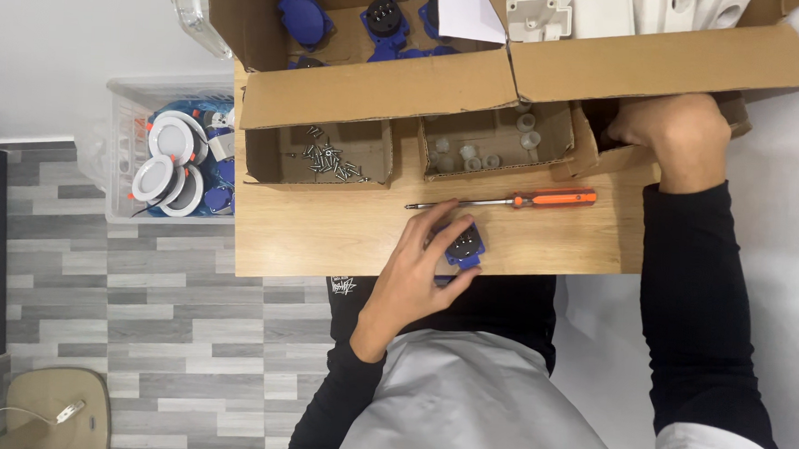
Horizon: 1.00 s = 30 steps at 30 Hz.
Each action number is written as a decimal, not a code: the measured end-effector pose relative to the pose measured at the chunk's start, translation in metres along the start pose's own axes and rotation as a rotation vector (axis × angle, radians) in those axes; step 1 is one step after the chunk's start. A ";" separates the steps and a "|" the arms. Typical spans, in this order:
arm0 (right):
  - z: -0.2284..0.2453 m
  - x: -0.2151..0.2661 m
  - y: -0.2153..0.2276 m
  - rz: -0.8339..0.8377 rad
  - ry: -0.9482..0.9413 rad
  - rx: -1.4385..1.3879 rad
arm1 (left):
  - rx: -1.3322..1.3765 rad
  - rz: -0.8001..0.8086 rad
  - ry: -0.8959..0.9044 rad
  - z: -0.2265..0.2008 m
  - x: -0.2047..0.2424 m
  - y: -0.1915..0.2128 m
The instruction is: The person assembles small electrical components on a wooden table. They use a screwdriver to tighten screws into blue plastic parts, then attach white plastic housings and black connectors. The person handles screws, plastic parts, and a screwdriver throughout the task.
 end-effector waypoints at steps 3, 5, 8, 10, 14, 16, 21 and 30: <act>0.004 0.010 0.006 -0.027 0.044 -0.045 | 0.034 0.007 0.001 -0.001 -0.002 0.001; 0.006 0.024 0.013 -0.015 0.043 -0.033 | 0.047 0.005 -0.013 -0.001 -0.005 0.003; 0.003 0.022 0.015 -0.058 0.186 0.137 | 0.108 0.028 -0.005 -0.001 -0.008 0.009; 0.004 0.032 0.019 -0.110 0.336 0.294 | 0.154 0.050 0.018 -0.002 -0.008 0.012; -0.001 0.080 0.040 -0.175 0.502 -0.019 | 0.195 0.083 0.101 0.003 -0.011 0.013; -0.012 0.097 0.035 -0.240 0.588 -0.041 | 0.210 0.100 0.149 0.004 -0.008 0.012; -0.046 0.133 0.025 -0.623 0.957 -0.418 | 0.225 0.115 0.147 0.004 -0.012 0.014; -0.068 0.190 -0.020 -0.755 0.981 -0.818 | 0.273 -0.072 0.048 -0.005 -0.008 0.028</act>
Point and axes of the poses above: each hand's wrist, its own x-axis away from the middle knuckle, its own y-axis out of the back of the hand, z = x × y, the point moved 7 cm from there along -x, towards the middle knuckle
